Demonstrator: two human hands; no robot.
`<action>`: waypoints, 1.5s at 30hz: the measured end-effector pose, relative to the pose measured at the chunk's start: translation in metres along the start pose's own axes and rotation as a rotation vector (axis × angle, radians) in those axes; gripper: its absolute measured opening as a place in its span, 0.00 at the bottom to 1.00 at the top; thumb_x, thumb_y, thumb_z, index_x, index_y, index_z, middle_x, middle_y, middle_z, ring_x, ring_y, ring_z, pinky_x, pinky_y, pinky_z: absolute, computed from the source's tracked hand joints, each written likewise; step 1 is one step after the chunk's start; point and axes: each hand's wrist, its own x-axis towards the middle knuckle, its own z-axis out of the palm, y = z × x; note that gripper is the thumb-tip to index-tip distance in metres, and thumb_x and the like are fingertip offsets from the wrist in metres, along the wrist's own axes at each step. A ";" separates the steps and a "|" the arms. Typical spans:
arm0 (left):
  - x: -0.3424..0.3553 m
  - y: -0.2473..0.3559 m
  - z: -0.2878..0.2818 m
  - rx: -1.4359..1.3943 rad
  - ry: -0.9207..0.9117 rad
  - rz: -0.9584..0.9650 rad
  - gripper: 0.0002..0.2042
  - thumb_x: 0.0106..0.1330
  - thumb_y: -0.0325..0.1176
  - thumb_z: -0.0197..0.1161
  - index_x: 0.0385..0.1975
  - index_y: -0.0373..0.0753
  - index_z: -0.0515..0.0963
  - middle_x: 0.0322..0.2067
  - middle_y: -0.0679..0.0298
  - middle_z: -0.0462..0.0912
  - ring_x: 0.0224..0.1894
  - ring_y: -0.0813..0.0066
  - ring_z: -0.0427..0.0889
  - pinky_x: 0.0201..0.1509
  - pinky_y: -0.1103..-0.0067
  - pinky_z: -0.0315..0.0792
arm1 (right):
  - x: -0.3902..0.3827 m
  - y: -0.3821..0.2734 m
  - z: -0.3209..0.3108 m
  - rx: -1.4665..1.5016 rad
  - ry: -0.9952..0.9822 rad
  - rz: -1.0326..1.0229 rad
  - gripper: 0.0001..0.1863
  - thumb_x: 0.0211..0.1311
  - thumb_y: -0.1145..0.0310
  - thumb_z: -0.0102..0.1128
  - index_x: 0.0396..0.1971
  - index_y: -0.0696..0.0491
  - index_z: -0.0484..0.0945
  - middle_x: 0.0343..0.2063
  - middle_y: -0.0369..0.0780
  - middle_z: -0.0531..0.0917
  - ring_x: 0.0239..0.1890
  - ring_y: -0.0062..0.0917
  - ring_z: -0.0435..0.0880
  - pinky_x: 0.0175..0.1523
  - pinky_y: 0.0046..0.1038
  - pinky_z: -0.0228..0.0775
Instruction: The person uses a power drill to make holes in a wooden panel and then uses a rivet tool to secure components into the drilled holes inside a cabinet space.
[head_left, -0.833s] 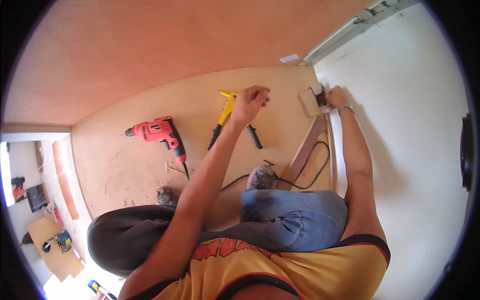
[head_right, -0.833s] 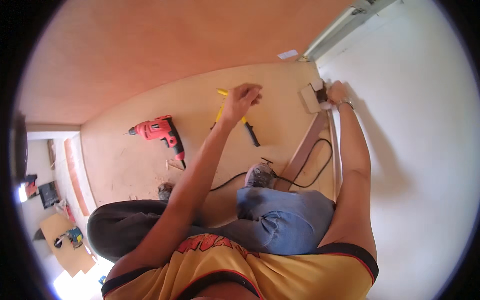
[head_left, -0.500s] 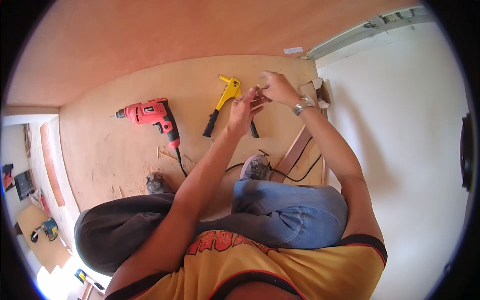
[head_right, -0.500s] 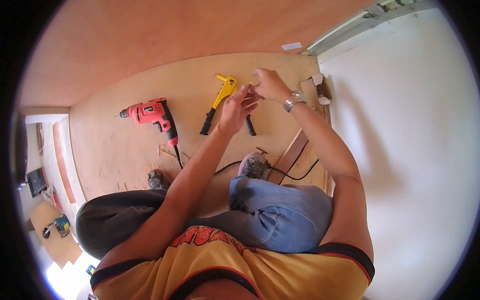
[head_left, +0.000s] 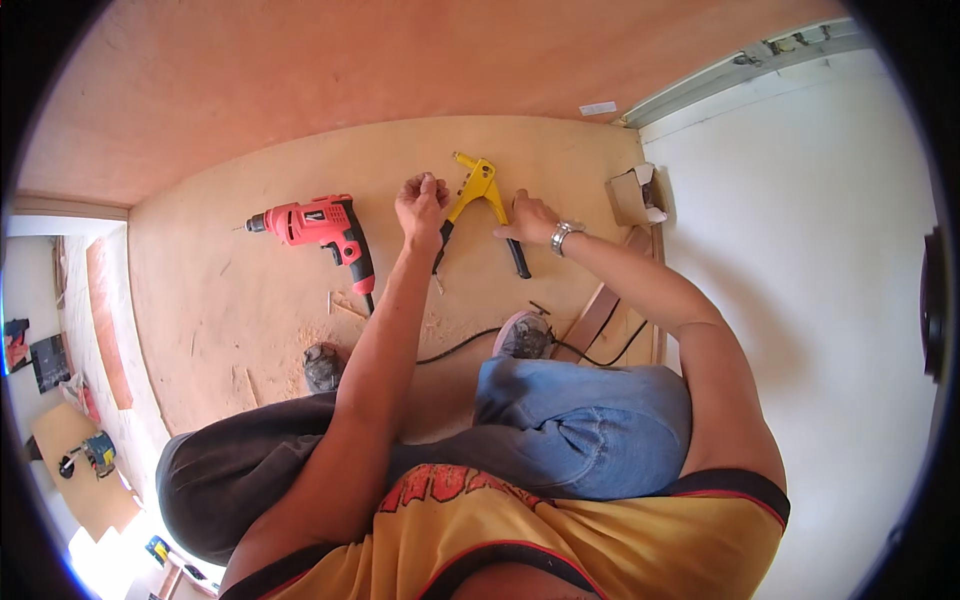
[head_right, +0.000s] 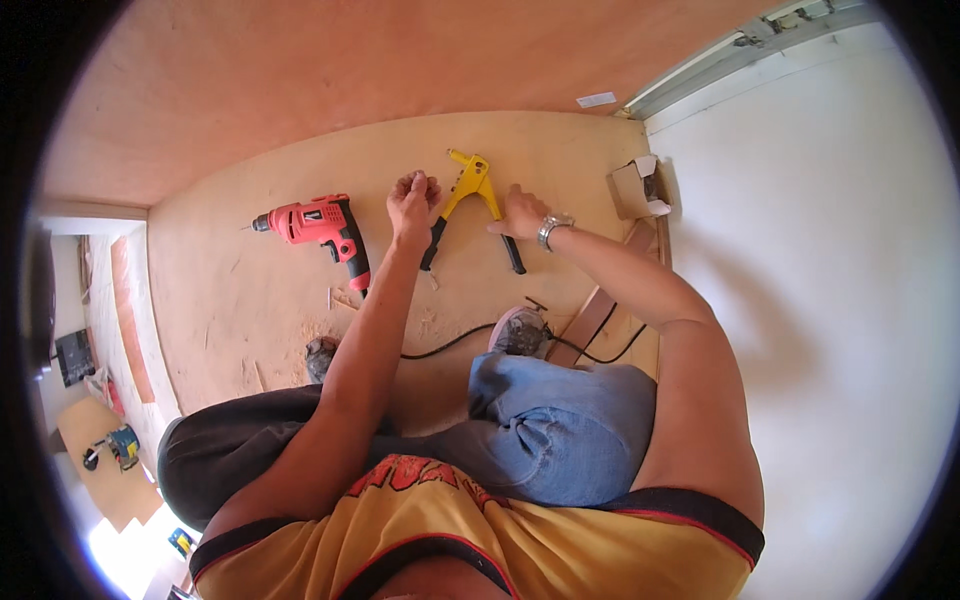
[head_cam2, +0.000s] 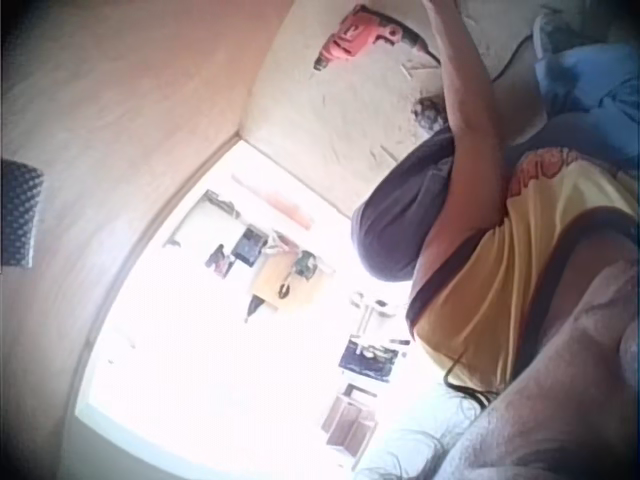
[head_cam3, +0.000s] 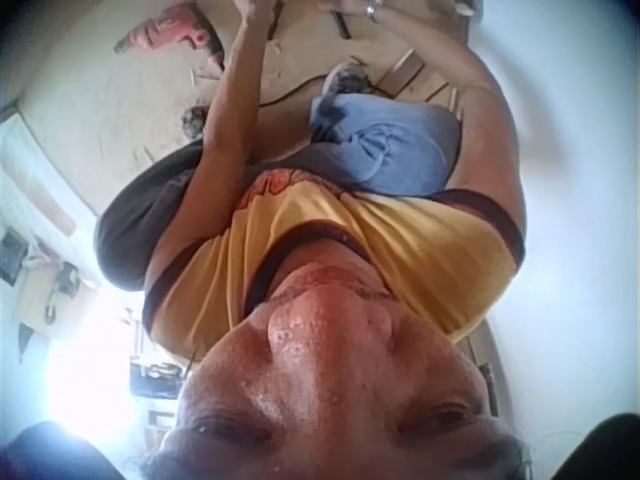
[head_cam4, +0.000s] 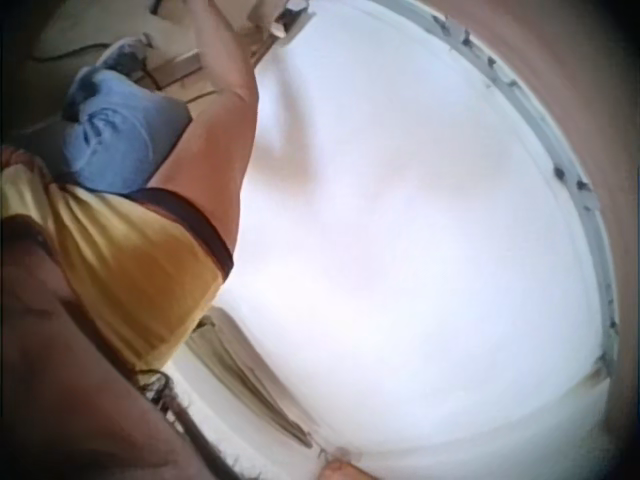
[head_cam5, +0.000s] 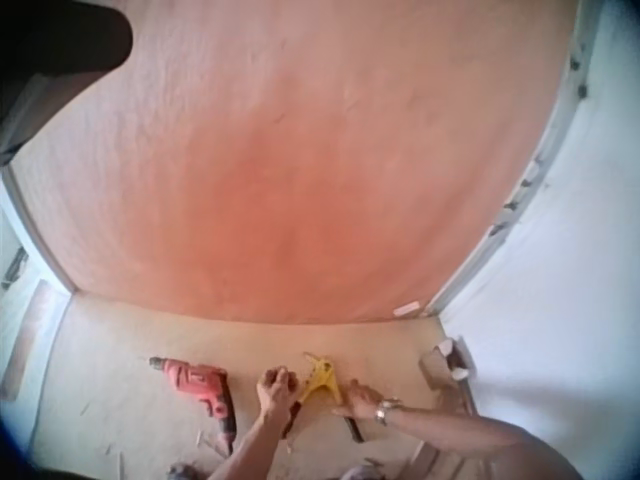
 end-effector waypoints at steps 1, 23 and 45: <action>0.001 -0.004 0.002 -0.006 -0.014 -0.007 0.06 0.75 0.34 0.61 0.43 0.39 0.79 0.36 0.64 0.85 0.36 0.77 0.84 0.43 0.79 0.80 | 0.003 0.015 0.016 0.120 0.022 -0.041 0.30 0.55 0.58 0.71 0.52 0.59 0.73 0.34 0.51 0.87 0.42 0.45 0.88 0.45 0.43 0.81; -0.016 0.161 0.048 -0.518 -0.377 0.006 0.10 0.75 0.41 0.60 0.44 0.43 0.74 0.39 0.58 0.82 0.45 0.59 0.84 0.49 0.62 0.82 | -0.077 -0.069 -0.083 0.516 0.208 -0.633 0.10 0.67 0.72 0.55 0.45 0.59 0.76 0.22 0.44 0.81 0.21 0.32 0.82 0.29 0.32 0.75; -0.013 0.145 0.038 -0.468 -0.319 0.071 0.04 0.79 0.32 0.55 0.43 0.43 0.76 0.39 0.60 0.84 0.49 0.60 0.86 0.58 0.65 0.82 | -0.063 -0.031 -0.088 0.006 0.316 -0.335 0.09 0.63 0.71 0.57 0.42 0.55 0.75 0.24 0.53 0.83 0.31 0.53 0.83 0.38 0.52 0.75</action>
